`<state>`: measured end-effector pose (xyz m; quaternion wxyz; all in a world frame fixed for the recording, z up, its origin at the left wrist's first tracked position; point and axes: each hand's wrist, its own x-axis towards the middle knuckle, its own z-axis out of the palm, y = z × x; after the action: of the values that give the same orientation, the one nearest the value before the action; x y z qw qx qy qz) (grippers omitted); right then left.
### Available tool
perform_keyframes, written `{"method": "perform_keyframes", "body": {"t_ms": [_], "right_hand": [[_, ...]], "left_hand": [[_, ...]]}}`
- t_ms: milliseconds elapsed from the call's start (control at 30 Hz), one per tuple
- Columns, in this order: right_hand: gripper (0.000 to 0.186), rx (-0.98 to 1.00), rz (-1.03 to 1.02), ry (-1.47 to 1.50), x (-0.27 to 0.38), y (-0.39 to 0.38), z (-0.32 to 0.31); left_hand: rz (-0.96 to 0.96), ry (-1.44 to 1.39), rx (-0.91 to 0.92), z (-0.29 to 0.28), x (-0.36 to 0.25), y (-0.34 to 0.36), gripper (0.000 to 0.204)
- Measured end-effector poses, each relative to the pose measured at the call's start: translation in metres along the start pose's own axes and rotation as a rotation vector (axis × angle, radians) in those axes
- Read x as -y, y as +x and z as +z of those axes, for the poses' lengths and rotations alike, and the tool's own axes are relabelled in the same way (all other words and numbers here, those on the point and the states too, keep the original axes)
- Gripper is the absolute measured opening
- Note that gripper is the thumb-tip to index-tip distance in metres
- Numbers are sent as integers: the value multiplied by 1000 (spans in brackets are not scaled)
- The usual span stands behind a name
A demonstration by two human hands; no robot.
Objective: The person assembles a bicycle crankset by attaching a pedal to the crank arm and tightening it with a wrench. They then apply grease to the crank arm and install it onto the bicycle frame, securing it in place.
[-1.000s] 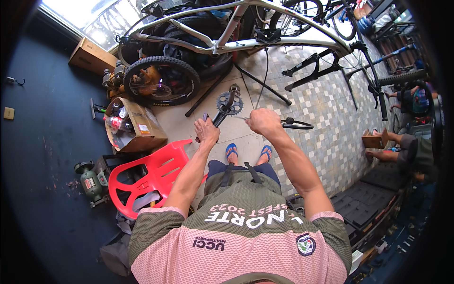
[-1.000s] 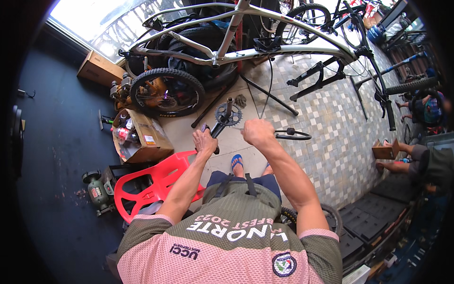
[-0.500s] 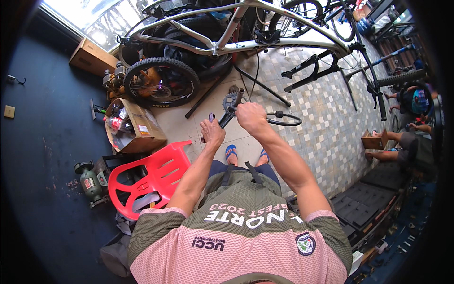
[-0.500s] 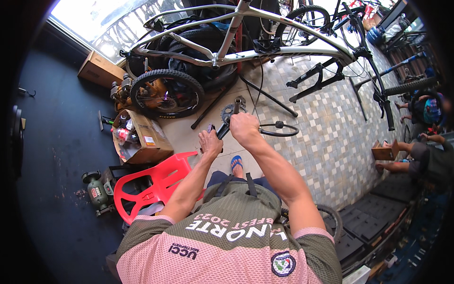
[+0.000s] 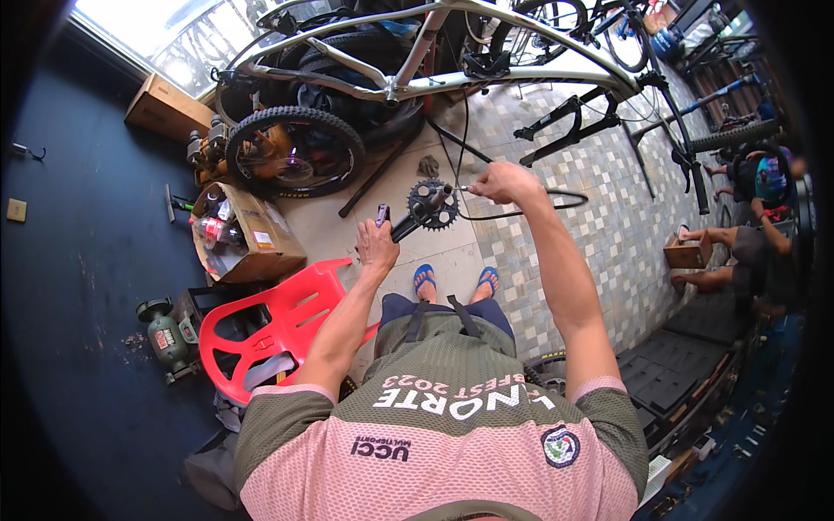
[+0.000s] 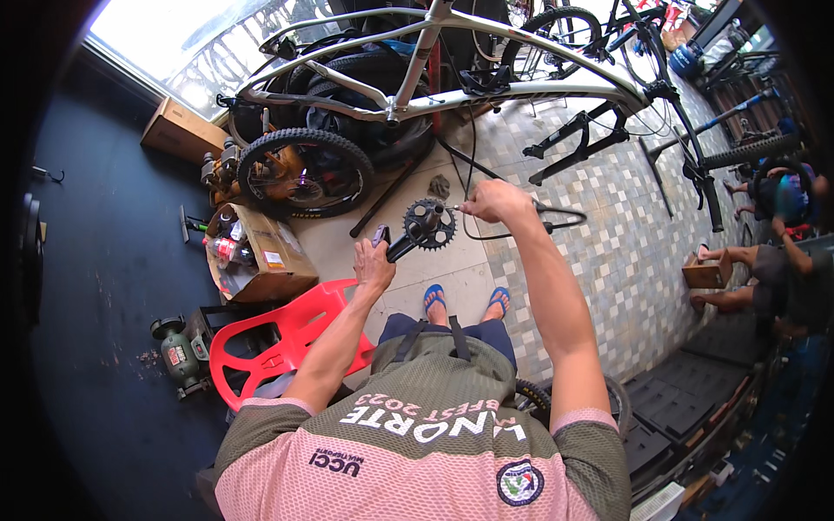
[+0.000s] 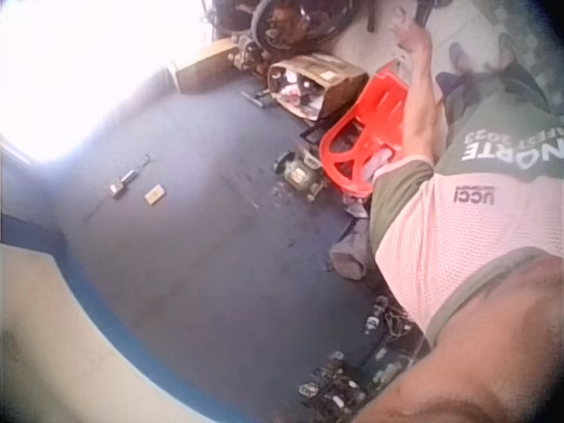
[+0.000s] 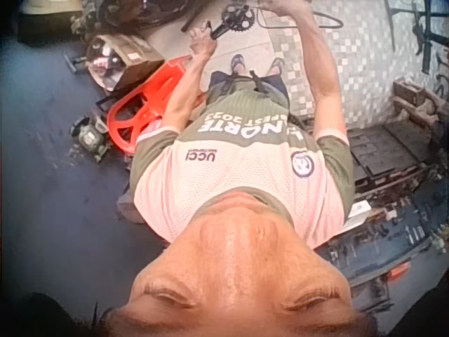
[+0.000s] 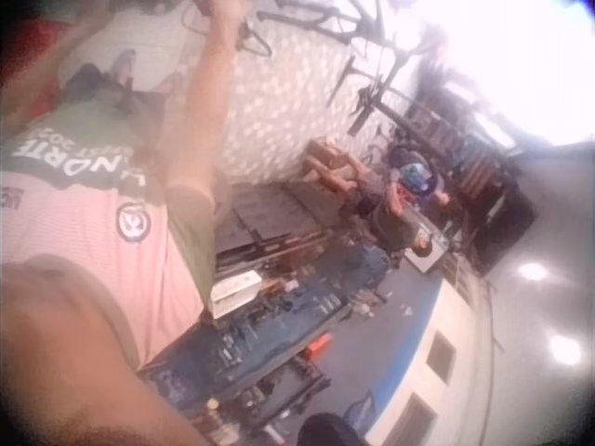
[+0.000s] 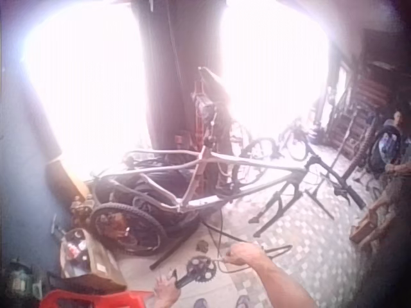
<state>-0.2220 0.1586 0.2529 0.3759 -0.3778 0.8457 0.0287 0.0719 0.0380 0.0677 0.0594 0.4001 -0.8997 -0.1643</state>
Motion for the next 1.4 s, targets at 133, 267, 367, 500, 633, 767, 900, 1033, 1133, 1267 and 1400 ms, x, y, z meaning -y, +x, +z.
{"method": "perform_keyframes", "body": {"t_ms": [133, 267, 367, 500, 633, 767, 900, 1033, 1133, 1267, 1400], "right_hand": [[48, -75, 14, -115, 16, 9, -5], [45, -106, 67, -100, 24, 1, -5], [41, -146, 107, -143, 13, -2, 2], [47, -78, 104, -139, 13, -27, 1], [51, -46, 90, -125, 15, -37, 12], [49, 36, -80, -78, 23, -46, 28], [45, -137, 76, -53, 27, -63, 20], [42, -234, 61, -64, 38, -92, -9], [38, -319, 57, -135, 51, -97, -34], [43, -274, -42, -223, 63, -83, -44], [42, -270, -36, -254, 69, -71, -43]], "left_hand": [[82, 45, -24, -7, -2, 0, 23], [67, 22, -27, -9, -2, 1, 24], [-1, -3, -39, -5, 0, 3, 22], [-47, -2, -42, 0, 6, 6, 22], [-66, 1, -29, -1, 3, 10, 20], [-59, 6, -34, 1, 0, 15, 19], [-76, 7, -32, 4, 1, 19, 19], [-86, 35, -16, 1, 0, 21, 19], [-84, 44, -6, 3, 3, 22, 19], [-71, 41, -9, 4, 3, 24, 20], [-87, 40, 12, 6, 4, 26, 25]]}}
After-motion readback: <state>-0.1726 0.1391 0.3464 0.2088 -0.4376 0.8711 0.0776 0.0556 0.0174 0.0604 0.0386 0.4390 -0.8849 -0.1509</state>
